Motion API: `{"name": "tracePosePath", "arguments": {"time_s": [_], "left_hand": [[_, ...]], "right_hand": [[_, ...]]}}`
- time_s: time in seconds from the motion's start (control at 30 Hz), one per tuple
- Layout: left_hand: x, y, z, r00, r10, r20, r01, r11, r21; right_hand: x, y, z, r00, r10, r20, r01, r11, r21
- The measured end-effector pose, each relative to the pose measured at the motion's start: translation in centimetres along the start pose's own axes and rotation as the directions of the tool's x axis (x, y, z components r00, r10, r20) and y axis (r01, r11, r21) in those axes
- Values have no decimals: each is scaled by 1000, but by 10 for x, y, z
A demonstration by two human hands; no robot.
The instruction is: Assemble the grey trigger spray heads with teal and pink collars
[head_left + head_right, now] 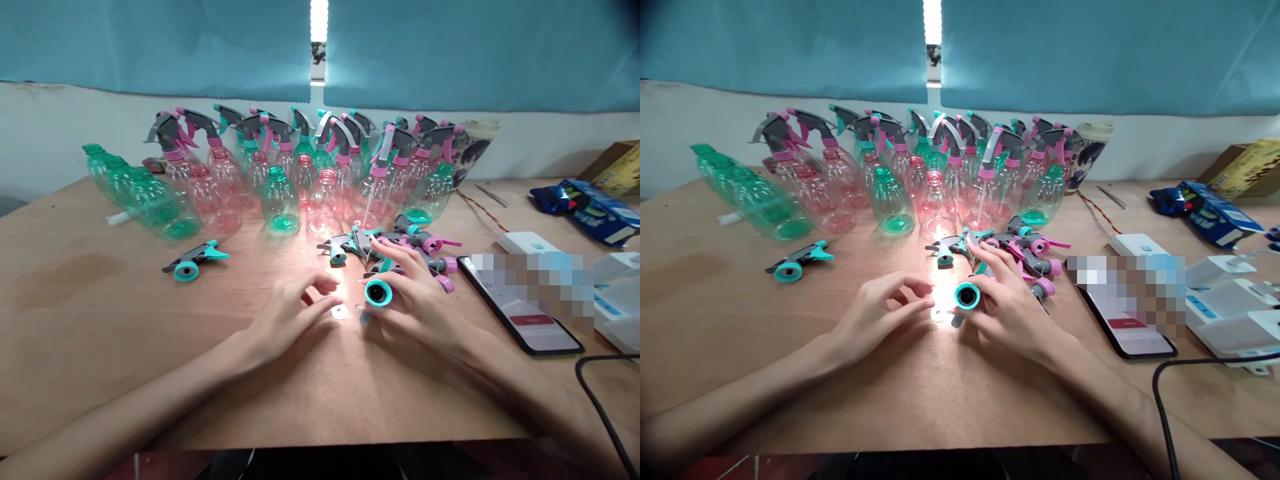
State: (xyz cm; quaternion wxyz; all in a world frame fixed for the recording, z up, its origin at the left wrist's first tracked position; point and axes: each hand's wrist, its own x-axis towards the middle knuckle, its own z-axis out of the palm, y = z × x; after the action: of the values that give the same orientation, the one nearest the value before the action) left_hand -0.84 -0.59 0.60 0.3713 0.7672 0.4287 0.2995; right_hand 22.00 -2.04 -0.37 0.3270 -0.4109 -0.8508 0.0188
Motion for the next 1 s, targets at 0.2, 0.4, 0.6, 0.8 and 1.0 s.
{"name": "tracePosePath", "arguments": {"time_s": [0.2,0.4,0.6,0.8,1.0], "left_hand": [[11,-8,2,980,-48,195,-7,962,271],[22,-10,-4,943,-106,316,33,973,229],[17,11,-25,952,-183,245,189,982,-3],[10,34,-17,983,0,184,9,999,-50],[8,37,-9,981,-32,190,-4,983,183]], "right_hand": [[4,2,4,996,-18,90,13,998,57],[7,1,8,984,-22,174,-2,991,135],[5,1,16,995,-29,96,11,981,191],[4,-11,17,996,-94,12,91,986,139],[2,-15,16,993,-113,-39,117,987,112]]}}
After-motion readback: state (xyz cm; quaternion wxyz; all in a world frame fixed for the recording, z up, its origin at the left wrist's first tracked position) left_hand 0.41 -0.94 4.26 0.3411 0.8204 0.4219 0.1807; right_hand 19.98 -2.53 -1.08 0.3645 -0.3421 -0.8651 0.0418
